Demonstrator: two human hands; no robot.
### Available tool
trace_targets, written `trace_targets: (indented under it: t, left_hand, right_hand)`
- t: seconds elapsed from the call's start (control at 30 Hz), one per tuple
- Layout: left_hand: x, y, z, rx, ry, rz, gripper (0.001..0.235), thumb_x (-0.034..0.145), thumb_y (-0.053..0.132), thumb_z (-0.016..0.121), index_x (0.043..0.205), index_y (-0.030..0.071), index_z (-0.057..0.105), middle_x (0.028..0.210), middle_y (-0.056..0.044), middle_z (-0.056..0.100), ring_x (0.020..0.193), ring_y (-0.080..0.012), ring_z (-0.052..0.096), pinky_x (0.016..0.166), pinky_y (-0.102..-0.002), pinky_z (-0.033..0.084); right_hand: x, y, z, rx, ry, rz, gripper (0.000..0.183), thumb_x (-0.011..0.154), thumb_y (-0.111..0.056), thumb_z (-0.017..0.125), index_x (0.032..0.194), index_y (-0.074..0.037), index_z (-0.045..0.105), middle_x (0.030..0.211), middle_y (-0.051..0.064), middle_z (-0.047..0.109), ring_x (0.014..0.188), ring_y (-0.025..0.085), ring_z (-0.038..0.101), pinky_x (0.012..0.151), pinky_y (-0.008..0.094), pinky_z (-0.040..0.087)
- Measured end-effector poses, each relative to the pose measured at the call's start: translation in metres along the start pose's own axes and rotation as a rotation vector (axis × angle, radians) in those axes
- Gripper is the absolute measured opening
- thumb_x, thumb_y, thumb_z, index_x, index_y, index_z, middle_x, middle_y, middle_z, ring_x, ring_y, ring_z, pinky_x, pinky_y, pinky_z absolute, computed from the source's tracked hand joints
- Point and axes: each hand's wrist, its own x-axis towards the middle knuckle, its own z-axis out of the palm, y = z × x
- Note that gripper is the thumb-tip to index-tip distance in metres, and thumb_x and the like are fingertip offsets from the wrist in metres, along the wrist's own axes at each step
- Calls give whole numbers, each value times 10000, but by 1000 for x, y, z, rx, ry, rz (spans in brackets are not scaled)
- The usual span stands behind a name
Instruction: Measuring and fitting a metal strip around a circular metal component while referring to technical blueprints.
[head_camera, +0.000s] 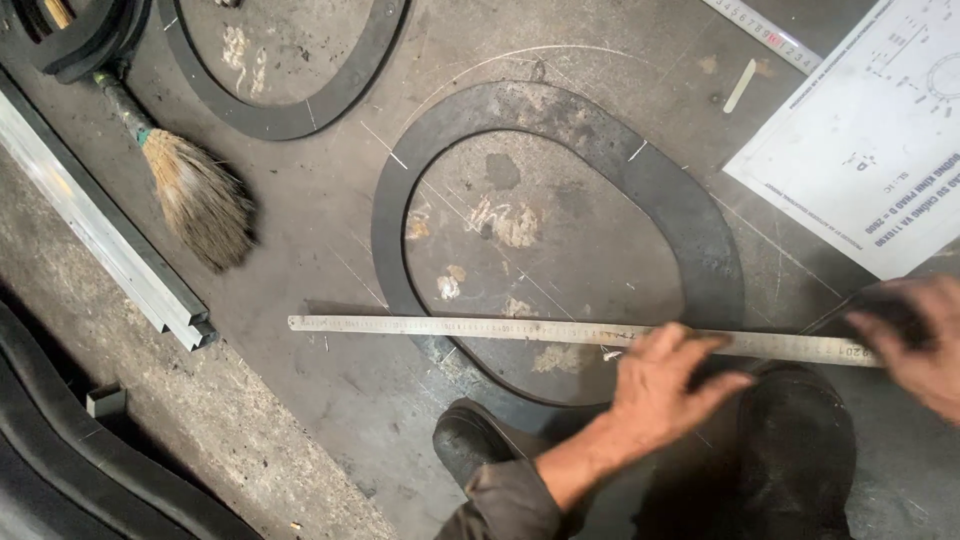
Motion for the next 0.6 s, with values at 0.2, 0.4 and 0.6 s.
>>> trace_targets:
  t: [0.2,0.4,0.6]
  left_hand:
    - [0,-66,-113,486,-191,-129,677,670,539,855,1151,92,690,1080,-130,620,1021,-317,563,922,-519,433]
    - [-20,-95,-130,467,-117,-201,479,757,352,842,1117,98,656,1098,-111,608,1094,-324,576,912,-502,409]
    - [-22,-99,-129,377,-148,-252,325,894,336,767,1012,67,628,1039,-130,652,1019,-348,642,977,-532,455]
  right_hand:
    - [30,-110,-50,-432,-326,-153,503,745,-544,701,1097,-185,722,956,-10,695,889,144,673,834,342,583]
    - [39,-125,-54,-503,-537,23,500,788,-584,675,1146,-238,717,820,-66,648,850,111,660,933,371,562]
    - [22,-103,-36,-472,-634,35,379,880,-529,621,1062,-210,716,874,-37,599,825,104,626,695,238,620]
